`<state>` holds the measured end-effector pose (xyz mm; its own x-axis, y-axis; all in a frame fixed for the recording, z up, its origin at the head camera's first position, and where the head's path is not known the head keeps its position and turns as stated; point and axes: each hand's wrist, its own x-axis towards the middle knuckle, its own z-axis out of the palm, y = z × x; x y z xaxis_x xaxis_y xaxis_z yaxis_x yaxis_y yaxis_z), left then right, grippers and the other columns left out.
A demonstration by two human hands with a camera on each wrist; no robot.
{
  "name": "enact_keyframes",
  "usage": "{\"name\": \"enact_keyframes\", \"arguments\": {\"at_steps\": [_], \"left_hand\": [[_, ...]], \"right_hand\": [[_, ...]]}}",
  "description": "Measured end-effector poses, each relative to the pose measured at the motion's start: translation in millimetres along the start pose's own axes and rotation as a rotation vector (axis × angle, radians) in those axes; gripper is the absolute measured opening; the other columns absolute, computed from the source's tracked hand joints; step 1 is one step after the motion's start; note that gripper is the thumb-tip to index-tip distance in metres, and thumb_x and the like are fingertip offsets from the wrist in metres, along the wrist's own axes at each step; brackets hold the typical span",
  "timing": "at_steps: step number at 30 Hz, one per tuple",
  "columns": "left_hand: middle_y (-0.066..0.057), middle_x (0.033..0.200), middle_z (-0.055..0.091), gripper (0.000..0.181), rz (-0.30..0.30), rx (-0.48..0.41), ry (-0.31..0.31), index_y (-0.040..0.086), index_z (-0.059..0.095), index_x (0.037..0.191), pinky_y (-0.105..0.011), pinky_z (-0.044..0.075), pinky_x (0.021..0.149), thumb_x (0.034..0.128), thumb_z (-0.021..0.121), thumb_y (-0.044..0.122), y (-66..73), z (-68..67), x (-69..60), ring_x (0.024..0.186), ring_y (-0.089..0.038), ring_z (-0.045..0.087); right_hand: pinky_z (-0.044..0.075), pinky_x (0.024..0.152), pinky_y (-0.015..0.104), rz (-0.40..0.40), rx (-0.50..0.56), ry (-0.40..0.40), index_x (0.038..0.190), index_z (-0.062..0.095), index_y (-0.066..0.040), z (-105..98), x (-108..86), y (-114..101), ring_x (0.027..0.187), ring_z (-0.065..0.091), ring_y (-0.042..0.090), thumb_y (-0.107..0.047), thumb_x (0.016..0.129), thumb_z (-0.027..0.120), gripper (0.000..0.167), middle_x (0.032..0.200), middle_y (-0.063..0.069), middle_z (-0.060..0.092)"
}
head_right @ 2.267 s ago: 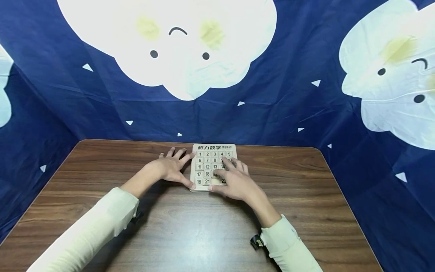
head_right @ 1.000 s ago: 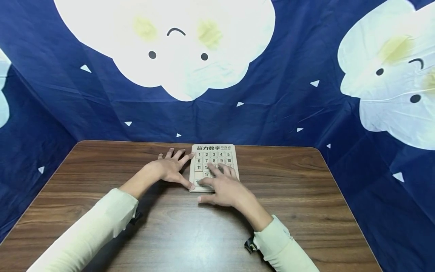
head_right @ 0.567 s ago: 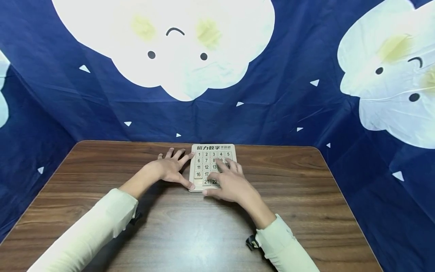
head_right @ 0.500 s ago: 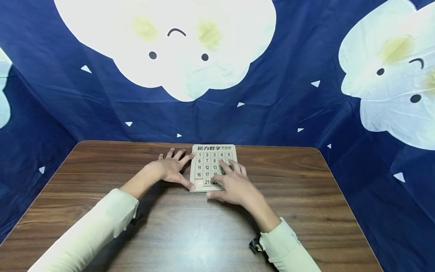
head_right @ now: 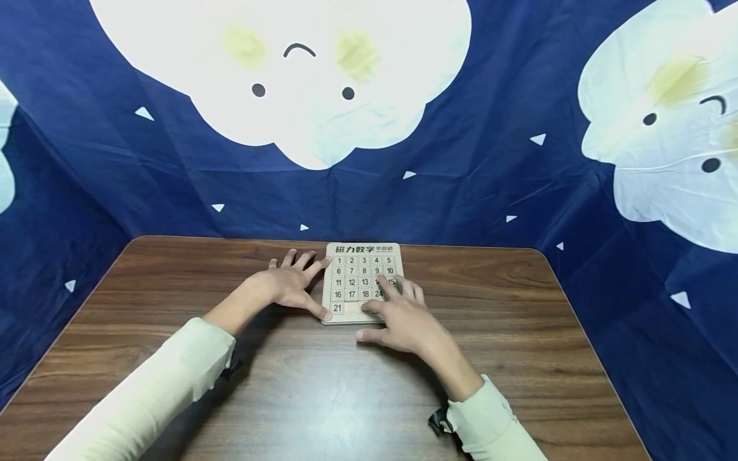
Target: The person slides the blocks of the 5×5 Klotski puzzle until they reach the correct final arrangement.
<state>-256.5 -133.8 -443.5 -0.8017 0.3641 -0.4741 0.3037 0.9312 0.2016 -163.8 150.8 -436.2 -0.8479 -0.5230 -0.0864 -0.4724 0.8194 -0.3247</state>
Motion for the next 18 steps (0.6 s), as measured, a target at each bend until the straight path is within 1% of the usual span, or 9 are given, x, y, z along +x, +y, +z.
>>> {"name": "enact_keyframes", "arguments": {"at_steps": [3, 5, 7, 9, 12, 14, 18], "left_hand": [[-0.020, 0.192, 0.001, 0.151, -0.004, 0.001, 0.003, 0.033, 0.005, 0.184, -0.090, 0.008, 0.130, 0.0697, 0.078, 0.099, 0.7, 0.5, 2.6, 0.174, -0.059, -0.005], [-0.019, 0.192, 0.000, 0.150, -0.007, 0.005, 0.003, 0.033, 0.004, 0.184, -0.090, 0.008, 0.131, 0.0714, 0.078, 0.097, 0.2, -0.2, 2.1, 0.174, -0.059, -0.006], [-0.020, 0.192, 0.000, 0.147, -0.006, 0.007, 0.004, 0.032, 0.003, 0.184, -0.088, 0.007, 0.132, 0.0748, 0.078, 0.095, 0.0, -0.8, 1.0, 0.174, -0.058, -0.007], [-0.020, 0.192, 0.000, 0.145, -0.005, 0.014, 0.007, 0.032, 0.002, 0.184, -0.088, 0.007, 0.133, 0.0766, 0.078, 0.093, 0.3, -1.3, 0.5, 0.174, -0.058, -0.007], [-0.019, 0.192, 0.000, 0.144, -0.003, 0.017, 0.010, 0.032, 0.002, 0.184, -0.088, 0.008, 0.133, 0.0774, 0.078, 0.093, 1.0, -1.3, -0.2, 0.174, -0.058, -0.007], [-0.019, 0.192, 0.000, 0.145, -0.002, 0.014, 0.011, 0.032, 0.002, 0.184, -0.088, 0.008, 0.132, 0.0767, 0.078, 0.093, 1.7, -1.4, -1.0, 0.174, -0.059, -0.006], [-0.019, 0.192, -0.001, 0.146, 0.000, 0.009, 0.009, 0.032, 0.002, 0.184, -0.088, 0.007, 0.132, 0.0762, 0.079, 0.092, 1.5, -0.8, -2.2, 0.174, -0.059, -0.007]], "right_hand": [[0.023, 0.133, 0.080, -0.017, -0.002, -0.034, 0.154, 0.071, -0.029, 2, -0.5, 1, 0.167, 0.028, 0.060, -0.063, 0.098, 0.080, 0.065, 0.185, 0.025, 0.030], [0.022, 0.133, 0.080, -0.046, 0.013, -0.061, 0.160, 0.065, -0.032, 4, 1.1, -1, 0.168, 0.025, 0.061, -0.064, 0.099, 0.078, 0.070, 0.186, 0.025, 0.028], [0.021, 0.134, 0.080, -0.052, 0.027, -0.059, 0.162, 0.063, -0.032, 3, 1.2, -2, 0.169, 0.024, 0.060, -0.064, 0.100, 0.078, 0.072, 0.186, 0.024, 0.027], [0.021, 0.134, 0.080, -0.029, 0.025, -0.034, 0.160, 0.066, -0.031, -1, -1.4, 1, 0.170, 0.024, 0.058, -0.063, 0.099, 0.079, 0.070, 0.186, 0.022, 0.029], [0.022, 0.133, 0.080, 0.020, 0.014, 0.019, 0.153, 0.071, -0.026, -10, -7.9, 15, 0.168, 0.028, 0.058, -0.062, 0.099, 0.080, 0.066, 0.184, 0.024, 0.032], [0.024, 0.131, 0.081, 0.045, 0.009, 0.037, 0.147, 0.075, -0.024, -15, -13.3, 26, 0.167, 0.030, 0.058, -0.061, 0.098, 0.081, 0.062, 0.183, 0.024, 0.034], [0.027, 0.129, 0.081, 0.055, 0.024, 0.057, 0.136, 0.080, -0.025, -17, -23.0, 40, 0.165, 0.032, 0.060, -0.061, 0.097, 0.082, 0.053, 0.182, 0.026, 0.036]]}}
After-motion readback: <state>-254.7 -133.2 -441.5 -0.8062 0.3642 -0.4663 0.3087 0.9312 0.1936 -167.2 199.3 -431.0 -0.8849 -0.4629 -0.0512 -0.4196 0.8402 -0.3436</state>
